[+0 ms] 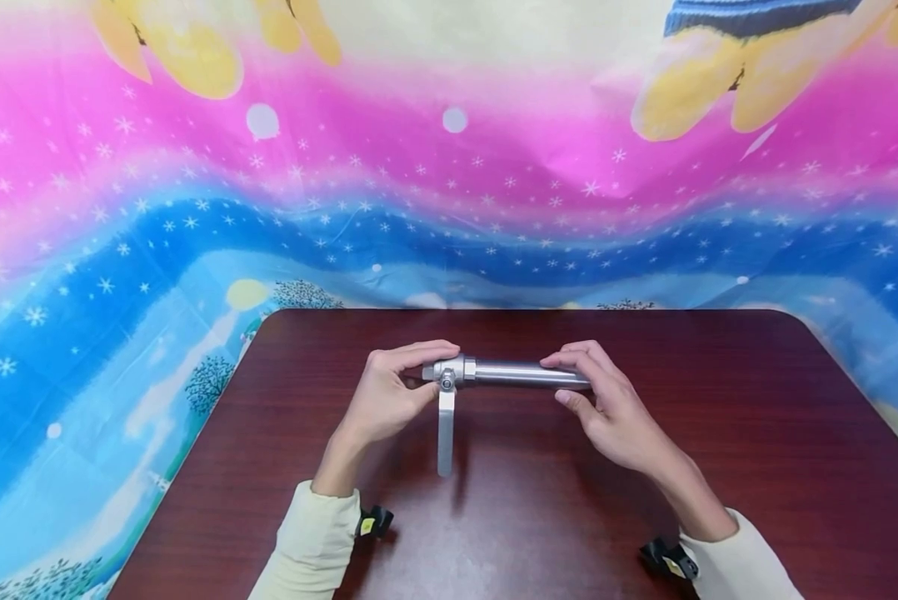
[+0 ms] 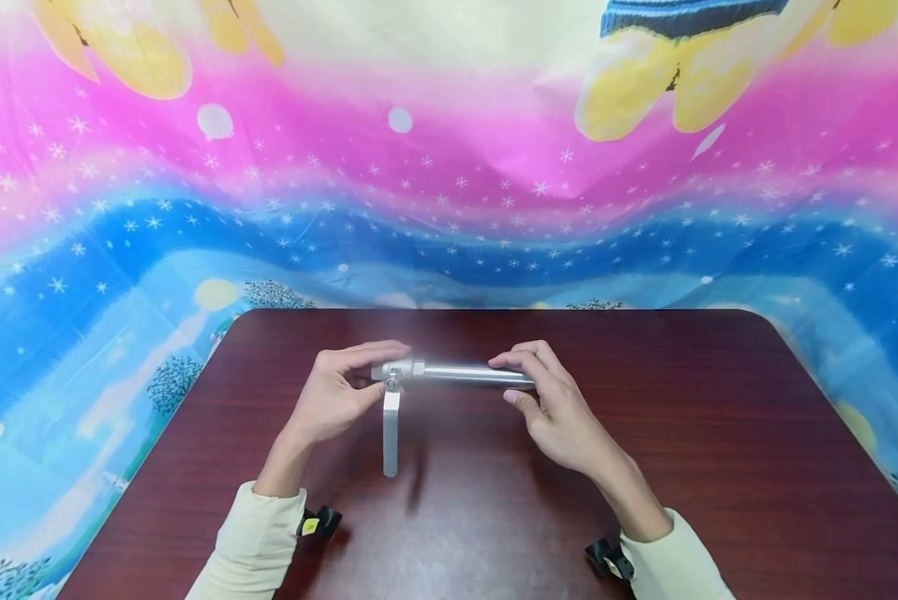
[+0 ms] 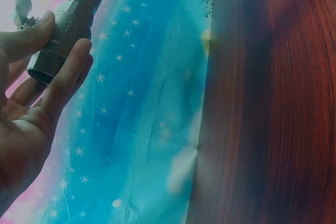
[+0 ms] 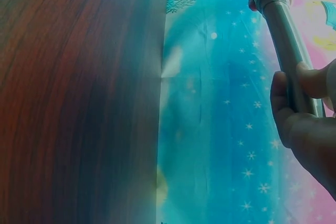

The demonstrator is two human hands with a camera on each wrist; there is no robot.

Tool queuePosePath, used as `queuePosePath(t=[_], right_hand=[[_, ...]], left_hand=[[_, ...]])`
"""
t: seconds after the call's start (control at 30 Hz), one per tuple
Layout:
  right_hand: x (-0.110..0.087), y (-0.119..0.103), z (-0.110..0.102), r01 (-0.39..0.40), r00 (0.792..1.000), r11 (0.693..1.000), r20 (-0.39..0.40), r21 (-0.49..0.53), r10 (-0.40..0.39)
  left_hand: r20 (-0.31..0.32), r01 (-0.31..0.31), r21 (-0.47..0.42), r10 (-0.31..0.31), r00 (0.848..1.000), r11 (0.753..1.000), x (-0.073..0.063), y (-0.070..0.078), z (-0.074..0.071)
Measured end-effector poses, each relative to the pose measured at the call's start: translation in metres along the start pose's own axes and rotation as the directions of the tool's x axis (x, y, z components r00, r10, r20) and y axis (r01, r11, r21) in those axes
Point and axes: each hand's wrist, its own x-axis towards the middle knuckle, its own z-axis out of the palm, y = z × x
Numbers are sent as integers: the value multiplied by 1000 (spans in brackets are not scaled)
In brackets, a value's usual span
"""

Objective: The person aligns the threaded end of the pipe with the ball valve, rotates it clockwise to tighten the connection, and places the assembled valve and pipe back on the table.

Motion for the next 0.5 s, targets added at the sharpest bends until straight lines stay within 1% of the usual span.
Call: queuePosePath(t=[0.17, 0.4, 0.5], right_hand=[[0, 1, 0, -4, 1000, 1000, 1, 9, 4], [-1, 1, -1, -9, 1000, 999, 16, 51, 8], [-1, 1, -2, -9, 1000, 999, 16, 41, 8]], left_hand=[[-2, -10, -3, 10, 1000, 1000, 0, 1, 0], [-1, -34, -8, 34, 999, 999, 0, 2, 0], [-3, -32, -14, 32, 999, 999, 0, 3, 0]])
